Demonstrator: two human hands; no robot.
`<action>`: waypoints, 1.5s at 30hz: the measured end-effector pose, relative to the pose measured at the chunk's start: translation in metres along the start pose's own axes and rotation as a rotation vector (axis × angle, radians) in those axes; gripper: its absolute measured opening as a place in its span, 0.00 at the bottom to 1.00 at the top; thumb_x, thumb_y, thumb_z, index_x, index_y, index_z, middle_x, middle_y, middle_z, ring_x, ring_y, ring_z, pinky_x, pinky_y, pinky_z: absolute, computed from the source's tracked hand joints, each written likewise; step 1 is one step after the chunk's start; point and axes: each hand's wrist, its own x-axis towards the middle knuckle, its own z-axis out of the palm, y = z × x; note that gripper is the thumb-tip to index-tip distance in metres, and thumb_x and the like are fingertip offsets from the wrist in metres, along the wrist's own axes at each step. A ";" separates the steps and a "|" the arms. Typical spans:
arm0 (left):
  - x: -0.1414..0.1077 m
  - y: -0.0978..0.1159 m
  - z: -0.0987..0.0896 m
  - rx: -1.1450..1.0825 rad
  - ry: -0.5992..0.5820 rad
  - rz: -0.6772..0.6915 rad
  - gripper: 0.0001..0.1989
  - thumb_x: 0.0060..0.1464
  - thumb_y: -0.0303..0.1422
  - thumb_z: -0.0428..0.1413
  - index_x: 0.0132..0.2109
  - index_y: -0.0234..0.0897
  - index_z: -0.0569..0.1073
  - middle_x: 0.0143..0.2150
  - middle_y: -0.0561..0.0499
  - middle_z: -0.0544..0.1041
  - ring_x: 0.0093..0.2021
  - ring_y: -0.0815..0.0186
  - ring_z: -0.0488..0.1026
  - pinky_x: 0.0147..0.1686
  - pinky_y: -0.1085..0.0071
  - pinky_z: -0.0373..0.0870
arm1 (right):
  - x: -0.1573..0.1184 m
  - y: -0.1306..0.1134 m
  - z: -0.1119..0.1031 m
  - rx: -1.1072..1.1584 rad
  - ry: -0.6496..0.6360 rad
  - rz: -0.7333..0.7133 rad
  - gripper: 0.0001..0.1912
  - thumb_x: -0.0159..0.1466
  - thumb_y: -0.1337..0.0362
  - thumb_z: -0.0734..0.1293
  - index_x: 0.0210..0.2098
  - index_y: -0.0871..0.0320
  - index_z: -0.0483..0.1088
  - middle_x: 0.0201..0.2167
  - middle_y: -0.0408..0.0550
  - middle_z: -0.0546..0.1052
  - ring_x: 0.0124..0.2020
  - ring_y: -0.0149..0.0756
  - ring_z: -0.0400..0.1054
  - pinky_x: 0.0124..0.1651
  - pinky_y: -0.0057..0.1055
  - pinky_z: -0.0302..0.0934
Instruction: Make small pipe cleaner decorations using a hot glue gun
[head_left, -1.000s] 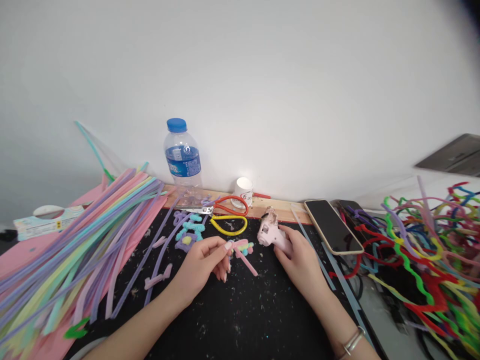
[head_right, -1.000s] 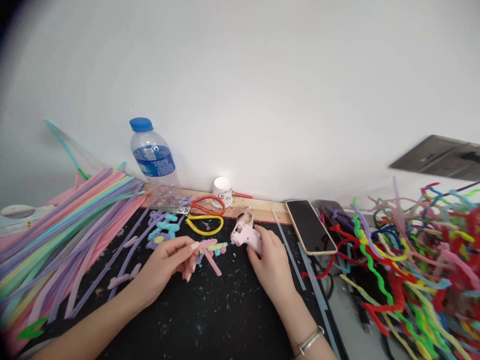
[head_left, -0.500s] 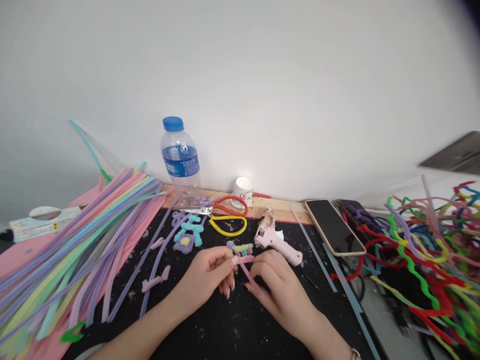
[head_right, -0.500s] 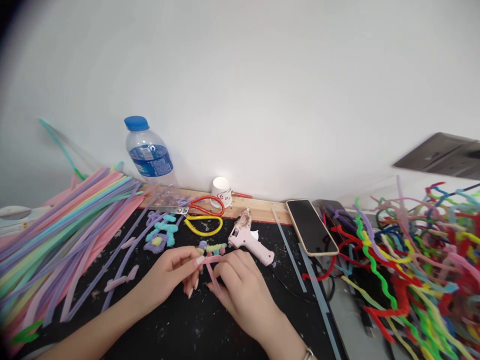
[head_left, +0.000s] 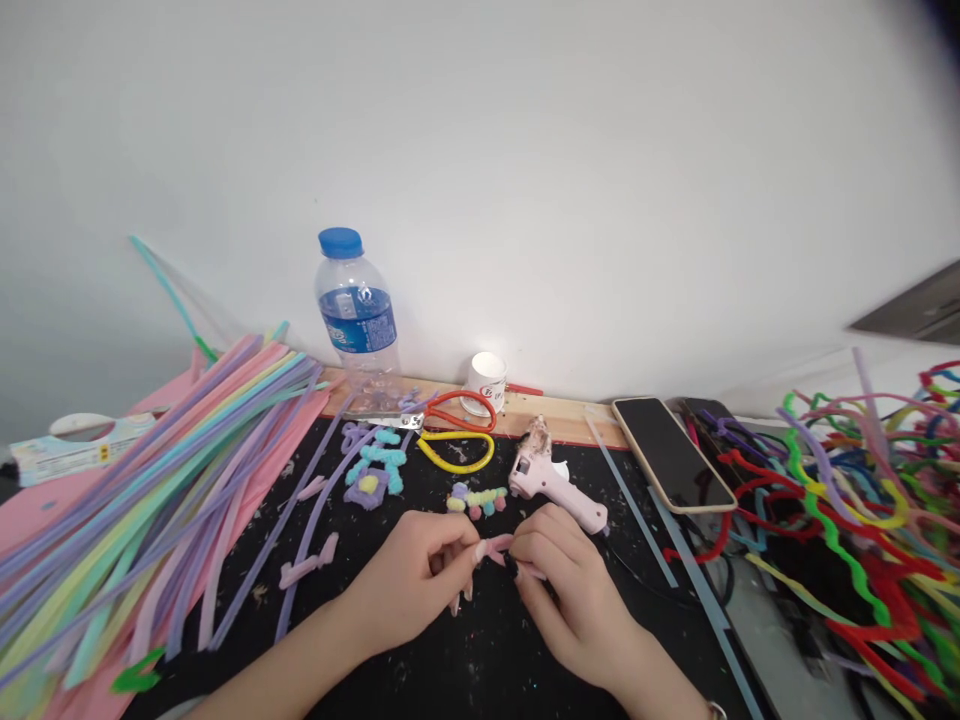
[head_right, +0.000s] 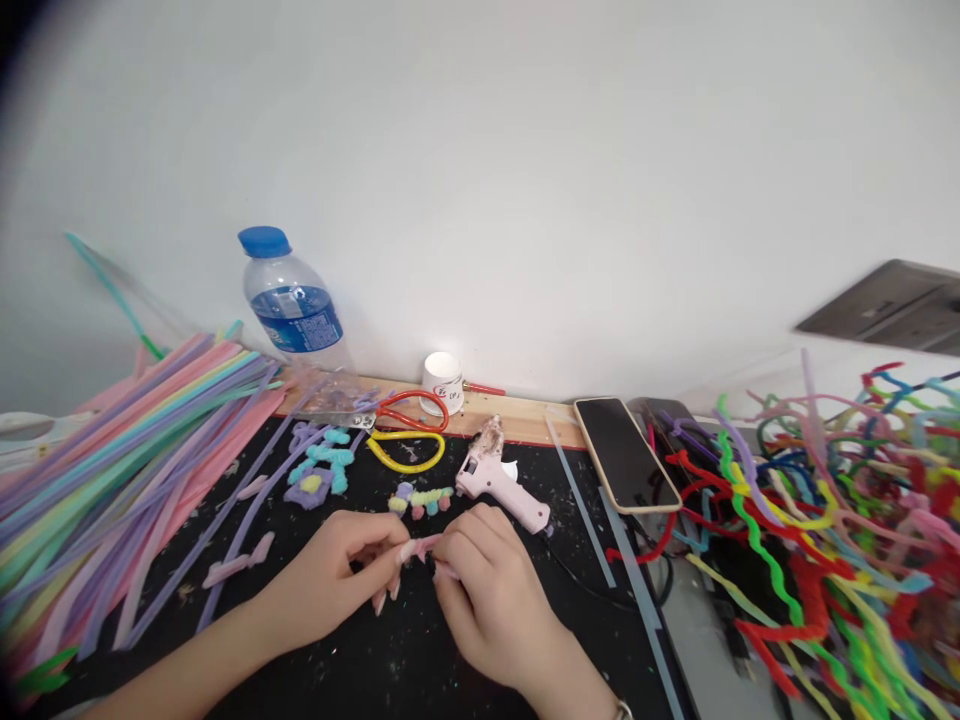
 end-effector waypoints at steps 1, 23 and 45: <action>0.000 0.000 0.000 0.030 -0.007 0.010 0.13 0.57 0.33 0.48 0.26 0.35 0.66 0.21 0.53 0.70 0.20 0.69 0.69 0.22 0.76 0.64 | 0.000 0.000 0.000 0.006 0.000 0.010 0.08 0.62 0.74 0.56 0.34 0.59 0.64 0.30 0.49 0.69 0.33 0.38 0.60 0.35 0.36 0.57; -0.004 -0.001 -0.003 0.253 -0.150 0.181 0.14 0.60 0.27 0.45 0.27 0.35 0.68 0.24 0.56 0.71 0.23 0.74 0.68 0.29 0.79 0.62 | 0.002 0.007 0.002 0.111 0.068 0.137 0.08 0.64 0.71 0.56 0.28 0.58 0.59 0.26 0.45 0.64 0.30 0.35 0.59 0.33 0.31 0.53; -0.003 0.001 -0.003 0.176 -0.153 0.185 0.16 0.61 0.28 0.44 0.27 0.35 0.69 0.21 0.58 0.66 0.21 0.75 0.66 0.30 0.79 0.62 | 0.005 0.007 0.003 0.191 0.017 0.264 0.12 0.64 0.71 0.57 0.24 0.58 0.60 0.23 0.42 0.63 0.26 0.30 0.58 0.29 0.27 0.52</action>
